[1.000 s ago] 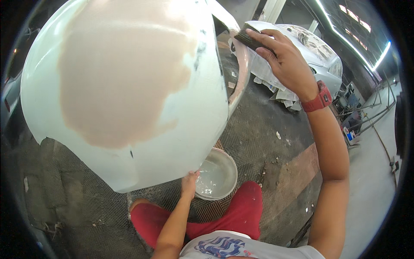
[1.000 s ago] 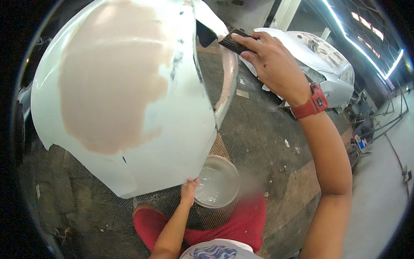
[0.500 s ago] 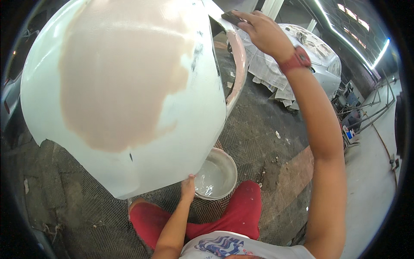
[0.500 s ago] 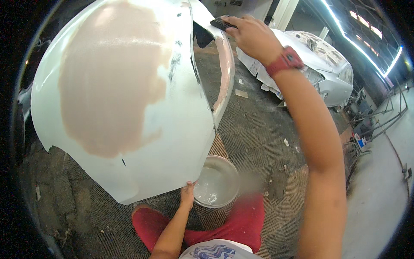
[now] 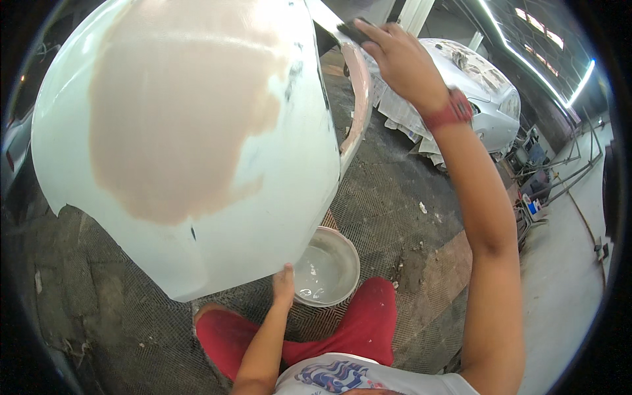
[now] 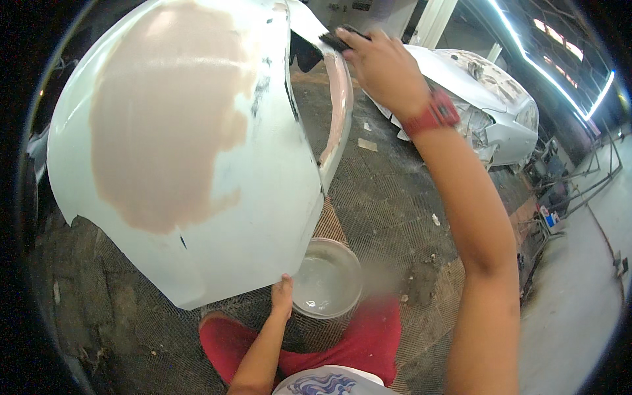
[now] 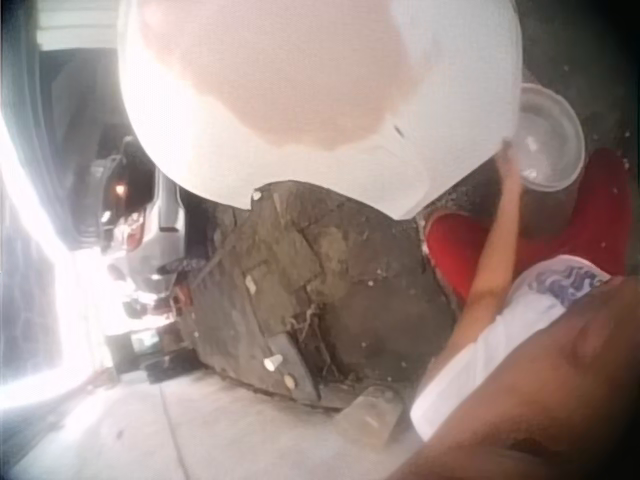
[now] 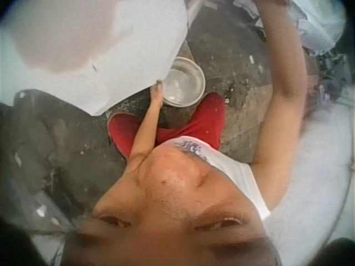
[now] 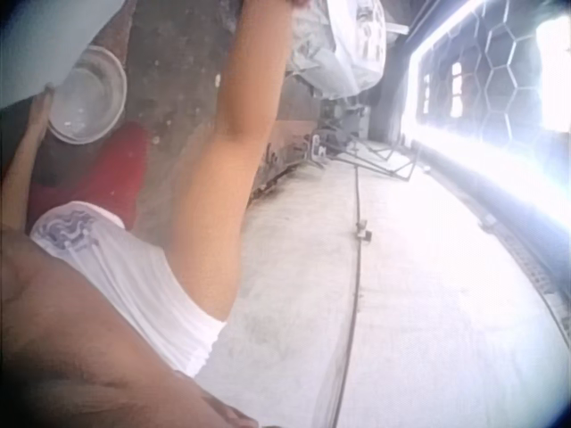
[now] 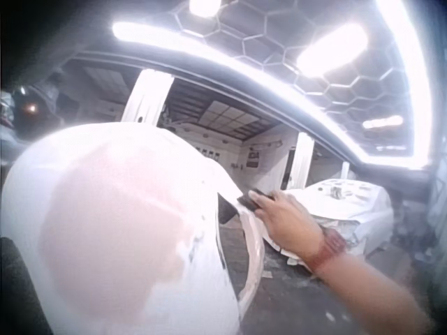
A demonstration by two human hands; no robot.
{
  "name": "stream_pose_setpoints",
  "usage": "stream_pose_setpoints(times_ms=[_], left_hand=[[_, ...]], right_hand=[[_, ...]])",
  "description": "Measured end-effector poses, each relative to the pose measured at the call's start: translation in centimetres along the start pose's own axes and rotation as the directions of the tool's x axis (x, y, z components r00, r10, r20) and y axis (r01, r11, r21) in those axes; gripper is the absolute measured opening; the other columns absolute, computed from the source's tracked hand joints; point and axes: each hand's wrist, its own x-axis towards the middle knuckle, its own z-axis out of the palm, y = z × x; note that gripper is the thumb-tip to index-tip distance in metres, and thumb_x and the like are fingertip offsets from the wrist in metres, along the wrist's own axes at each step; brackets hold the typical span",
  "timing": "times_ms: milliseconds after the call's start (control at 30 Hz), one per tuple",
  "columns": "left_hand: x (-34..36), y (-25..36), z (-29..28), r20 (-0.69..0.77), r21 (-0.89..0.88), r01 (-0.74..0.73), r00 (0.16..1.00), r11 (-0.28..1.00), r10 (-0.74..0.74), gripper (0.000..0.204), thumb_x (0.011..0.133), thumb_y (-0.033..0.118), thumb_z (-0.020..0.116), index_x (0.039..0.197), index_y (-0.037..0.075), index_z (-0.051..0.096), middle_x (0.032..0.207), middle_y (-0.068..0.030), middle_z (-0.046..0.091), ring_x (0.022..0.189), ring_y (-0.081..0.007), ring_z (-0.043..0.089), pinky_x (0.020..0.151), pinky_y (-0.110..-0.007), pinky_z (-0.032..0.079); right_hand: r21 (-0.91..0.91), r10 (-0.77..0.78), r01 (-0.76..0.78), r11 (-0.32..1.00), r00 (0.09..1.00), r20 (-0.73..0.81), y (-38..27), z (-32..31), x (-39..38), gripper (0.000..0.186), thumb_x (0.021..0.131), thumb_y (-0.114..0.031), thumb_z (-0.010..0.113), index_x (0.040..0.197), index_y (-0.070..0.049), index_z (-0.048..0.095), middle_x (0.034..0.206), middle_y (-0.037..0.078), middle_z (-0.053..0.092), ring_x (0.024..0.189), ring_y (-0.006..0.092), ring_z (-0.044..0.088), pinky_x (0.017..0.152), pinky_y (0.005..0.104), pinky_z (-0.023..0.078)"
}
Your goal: The person sands a white car bumper with a sanding block, repeatedly dipping it into a bucket of water. The person moves around the bumper, sanding different sections and occasionally pausing to wipe the surface with their hand.
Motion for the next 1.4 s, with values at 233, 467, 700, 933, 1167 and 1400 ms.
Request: stream_pose_setpoints(times_ms=[233, 467, 700, 933, 1167, 1400], left_hand=[[-0.6, 1.4, 0.0, -0.034, 0.091, -0.006, 0.999, 0.996, 0.010, 0.070, 0.117, 0.054, 0.061, 0.128, -0.013, 0.076, 0.122, -0.0190, 0.080, 0.114, -0.0270, 0.072, 0.105, -0.042, 0.054], [2.1, 1.3, -0.5, -0.011, -0.020, -0.035, 0.999, 0.999, 0.035, 0.069, 0.117, 0.054, 0.062, 0.126, -0.013, 0.077, 0.123, -0.0190, 0.080, 0.112, -0.0258, 0.071, 0.103, -0.041, 0.054], [0.1, 1.0, 0.0, -0.005, 0.087, -0.034, 0.999, 0.996, 0.035, 0.074, 0.117, 0.058, 0.061, 0.121, -0.013, 0.079, 0.117, -0.0175, 0.081, 0.109, -0.0242, 0.071, 0.101, -0.041, 0.054], [1.7, -0.2, -1.1, 0.029, 0.137, -0.049, 0.999, 0.989, 0.045, 0.074, 0.117, 0.058, 0.060, 0.123, -0.013, 0.078, 0.115, -0.0199, 0.082, 0.109, -0.0260, 0.072, 0.102, -0.043, 0.055], [1.0, 0.6, -0.3, -0.057, 0.104, -0.053, 0.997, 0.993, 0.059, 0.068, 0.117, 0.052, 0.062, 0.127, -0.014, 0.077, 0.127, -0.0206, 0.080, 0.121, -0.0288, 0.072, 0.110, -0.040, 0.052], [0.4, 2.1, -0.8, 0.035, 0.152, -0.008, 0.999, 0.988, 0.002, 0.076, 0.115, 0.058, 0.063, 0.139, -0.014, 0.070, 0.137, -0.0211, 0.076, 0.128, -0.0287, 0.068, 0.113, -0.041, 0.050]], right_hand=[[0.040, -0.032, 0.030, 0.999, 0.998, 0.046, 1.8, -0.8, 1.1, 0.042, 0.114, -0.030, 0.064, 0.154, -0.021, 0.071, 0.128, 0.020, 0.075, 0.121, 0.0458, 0.069, 0.105, 0.0528, 0.056], [0.014, -0.041, 0.041, 0.999, 0.999, -0.034, -2.1, -2.6, -3.7, 0.042, 0.112, -0.030, 0.066, 0.154, -0.025, 0.072, 0.133, 0.019, 0.073, 0.121, 0.0427, 0.069, 0.105, 0.0517, 0.057], [-0.030, -0.003, 0.003, 1.000, 1.000, -0.026, -0.4, -0.7, -0.5, 0.045, 0.109, -0.025, 0.071, 0.154, -0.023, 0.071, 0.136, 0.023, 0.071, 0.124, 0.0447, 0.068, 0.105, 0.0528, 0.056], [-0.003, 0.029, -0.029, 1.000, 0.990, -0.137, -8.4, -4.5, -12.8, 0.057, 0.101, -0.012, 0.077, 0.156, -0.022, 0.069, 0.145, 0.023, 0.064, 0.123, 0.0457, 0.065, 0.105, 0.0534, 0.054], [0.071, 0.114, -0.103, 0.992, 0.980, -0.165, -8.7, -3.2, -10.5, 0.060, 0.101, -0.013, 0.078, 0.159, -0.020, 0.066, 0.144, 0.026, 0.060, 0.129, 0.0460, 0.060, 0.110, 0.0543, 0.051], [0.194, 0.184, -0.140, 0.971, 0.956, -0.228, -9.7, -3.1, -11.6, 0.055, 0.101, -0.018, 0.082, 0.155, -0.016, 0.070, 0.141, 0.027, 0.057, 0.126, 0.0449, 0.060, 0.109, 0.0513, 0.051]])
